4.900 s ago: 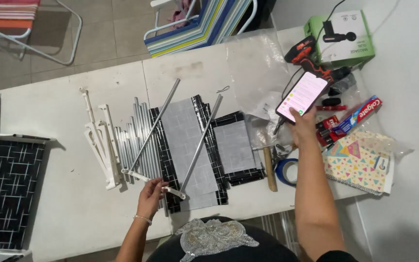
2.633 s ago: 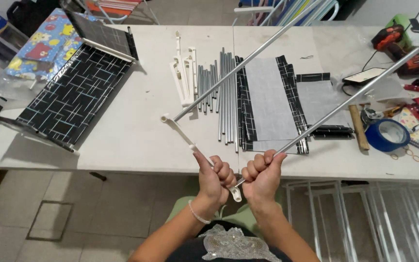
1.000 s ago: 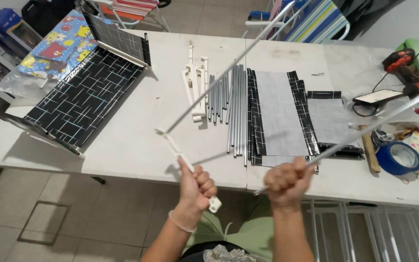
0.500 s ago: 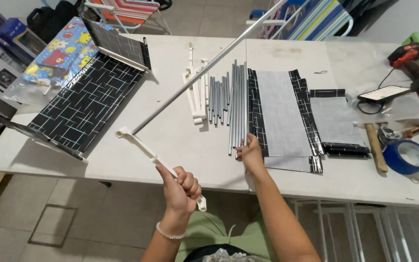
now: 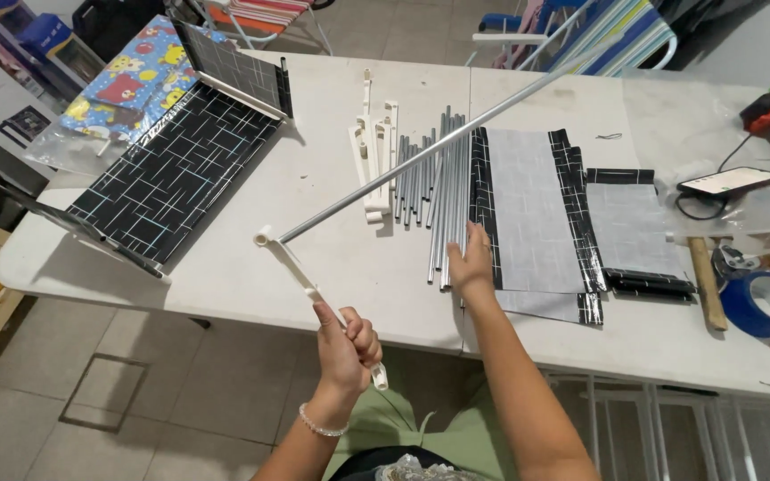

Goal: Assembling a multi-tier storage rack by connecting metal rods, plastic frames, and fabric shelves while referring to instructions on a phone.

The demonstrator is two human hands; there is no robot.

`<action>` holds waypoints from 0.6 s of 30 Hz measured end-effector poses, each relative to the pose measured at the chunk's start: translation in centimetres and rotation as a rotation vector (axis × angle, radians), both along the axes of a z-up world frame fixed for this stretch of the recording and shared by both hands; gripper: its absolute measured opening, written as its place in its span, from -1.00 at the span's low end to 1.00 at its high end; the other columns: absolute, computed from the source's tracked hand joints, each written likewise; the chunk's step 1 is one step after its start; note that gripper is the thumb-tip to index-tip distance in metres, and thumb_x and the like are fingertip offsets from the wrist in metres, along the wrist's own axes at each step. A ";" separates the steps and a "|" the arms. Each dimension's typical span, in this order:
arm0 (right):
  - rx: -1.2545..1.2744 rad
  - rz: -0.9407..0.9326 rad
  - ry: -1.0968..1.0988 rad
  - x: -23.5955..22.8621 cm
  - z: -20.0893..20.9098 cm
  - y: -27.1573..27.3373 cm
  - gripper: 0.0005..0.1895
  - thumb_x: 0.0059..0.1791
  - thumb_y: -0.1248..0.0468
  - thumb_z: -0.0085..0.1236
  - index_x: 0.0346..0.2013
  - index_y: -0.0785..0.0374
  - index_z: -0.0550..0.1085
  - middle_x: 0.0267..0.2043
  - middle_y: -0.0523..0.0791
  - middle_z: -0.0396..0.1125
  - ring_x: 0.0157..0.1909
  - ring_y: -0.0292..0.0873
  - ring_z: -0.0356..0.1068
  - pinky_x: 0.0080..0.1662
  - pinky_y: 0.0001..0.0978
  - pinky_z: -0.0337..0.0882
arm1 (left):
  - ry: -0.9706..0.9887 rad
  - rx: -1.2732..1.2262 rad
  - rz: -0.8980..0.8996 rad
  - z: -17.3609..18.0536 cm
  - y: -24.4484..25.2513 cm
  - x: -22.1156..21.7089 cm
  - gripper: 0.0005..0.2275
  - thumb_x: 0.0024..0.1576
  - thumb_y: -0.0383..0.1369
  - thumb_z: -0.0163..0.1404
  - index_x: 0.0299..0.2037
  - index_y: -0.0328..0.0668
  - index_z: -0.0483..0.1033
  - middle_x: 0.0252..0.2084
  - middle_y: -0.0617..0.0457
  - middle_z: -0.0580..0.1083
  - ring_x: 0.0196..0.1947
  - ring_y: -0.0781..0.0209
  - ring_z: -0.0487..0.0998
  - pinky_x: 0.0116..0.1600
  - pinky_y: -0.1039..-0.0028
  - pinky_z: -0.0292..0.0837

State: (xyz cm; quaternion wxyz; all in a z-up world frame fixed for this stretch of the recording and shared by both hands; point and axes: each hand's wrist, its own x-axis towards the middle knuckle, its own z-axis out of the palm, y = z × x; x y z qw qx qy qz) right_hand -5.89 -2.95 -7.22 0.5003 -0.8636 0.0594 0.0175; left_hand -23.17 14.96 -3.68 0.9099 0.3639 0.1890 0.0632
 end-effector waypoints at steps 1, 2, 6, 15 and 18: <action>0.000 0.003 -0.003 -1.8 2.6 0.6 -0.34 0.08 0.15 -0.15 0.47 0.23 0.06 0.59 0.04 -0.20 0.59 0.08 -0.19 0.47 0.00 -0.12 | -0.003 0.000 0.003 -1.0 -0.3 0.1 -0.40 0.13 0.33 -0.37 -0.67 -0.01 0.05 -0.77 0.22 -0.07 -0.79 0.38 -0.17 -0.69 0.49 -0.32; 0.255 0.030 0.054 -3.7 5.1 1.1 -0.37 0.09 0.01 -0.27 0.42 0.19 0.15 0.52 0.00 -0.02 0.53 0.02 -0.03 0.46 -0.08 -0.01 | -0.039 0.091 0.020 -1.9 -0.6 0.1 -0.41 0.12 0.32 -0.34 -0.66 -0.01 0.07 -0.77 0.21 -0.04 -0.81 0.36 -0.12 -0.71 0.48 -0.24; 1.244 0.102 0.064 -9.3 10.3 1.8 -0.11 -0.06 -0.27 -0.31 0.39 0.25 0.15 0.46 0.08 0.15 0.36 0.12 0.22 0.36 0.01 0.28 | -0.191 0.644 0.015 -7.0 -2.3 -0.1 -0.40 0.14 0.29 -0.26 -0.73 0.02 0.16 -0.76 0.19 0.17 -0.74 0.33 0.12 -0.57 0.45 0.04; 1.990 -0.121 0.367 -12.8 13.2 -4.7 -0.33 0.16 -0.42 -0.20 -0.54 -0.01 0.27 -0.65 -0.37 0.00 -0.67 -0.48 -0.13 -0.63 -0.69 -0.06 | -0.742 1.389 -0.095 -5.6 -1.6 0.0 -0.41 0.32 0.18 -0.43 -0.30 -0.24 0.38 -0.42 -0.06 0.37 -0.44 0.01 0.37 -0.30 0.23 0.23; 1.975 -0.333 0.342 -15.3 14.9 -3.3 -0.42 0.17 -0.32 -0.06 -0.25 0.14 0.32 -0.48 -0.25 0.19 -0.49 -0.36 0.20 -0.41 -0.58 0.37 | -0.840 1.403 0.279 -4.0 -0.5 0.7 -0.54 0.41 -0.02 -0.38 -0.32 -0.27 0.31 -0.49 -0.07 0.27 -0.53 0.01 0.28 -0.36 0.23 0.18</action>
